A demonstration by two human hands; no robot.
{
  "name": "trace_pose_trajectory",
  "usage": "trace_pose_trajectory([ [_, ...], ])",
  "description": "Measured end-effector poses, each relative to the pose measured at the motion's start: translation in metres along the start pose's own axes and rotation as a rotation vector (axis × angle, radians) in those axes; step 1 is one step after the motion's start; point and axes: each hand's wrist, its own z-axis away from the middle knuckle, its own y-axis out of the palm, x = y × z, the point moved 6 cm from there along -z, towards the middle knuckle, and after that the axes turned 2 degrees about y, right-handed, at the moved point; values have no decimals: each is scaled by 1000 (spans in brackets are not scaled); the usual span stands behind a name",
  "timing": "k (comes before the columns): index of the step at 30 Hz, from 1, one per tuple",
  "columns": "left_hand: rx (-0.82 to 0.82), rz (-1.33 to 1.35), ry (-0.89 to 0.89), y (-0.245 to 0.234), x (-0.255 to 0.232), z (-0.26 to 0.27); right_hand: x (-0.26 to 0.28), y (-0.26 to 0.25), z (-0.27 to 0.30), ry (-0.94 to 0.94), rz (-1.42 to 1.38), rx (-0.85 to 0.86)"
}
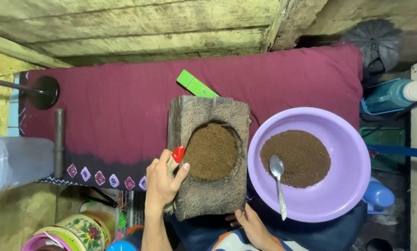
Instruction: The person is cleaning out a stone mold filled with brown powder, using a spoon to scoop the bulk into a bowl and a brush to sweep out the rest.
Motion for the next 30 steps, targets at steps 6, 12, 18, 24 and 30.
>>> trace_pose_trajectory([
  [6, -52, 29, 79, -7, -13, 7, 0, 2, -3, -115, 33, 20],
  [12, -29, 36, 24, -5, -7, 17, 5, 14, 21, -46, -112, -37],
  [18, 32, 41, 17, 6, 11, 16, 2, 12, 76, -86, 458, 169],
  [24, 41, 11, -21, 22, 29, 12, 73, -9, 143, -483, 663, 216],
  [30, -23, 114, -25, 17, 22, 22, 103, -71, 139, -693, 740, -217],
])
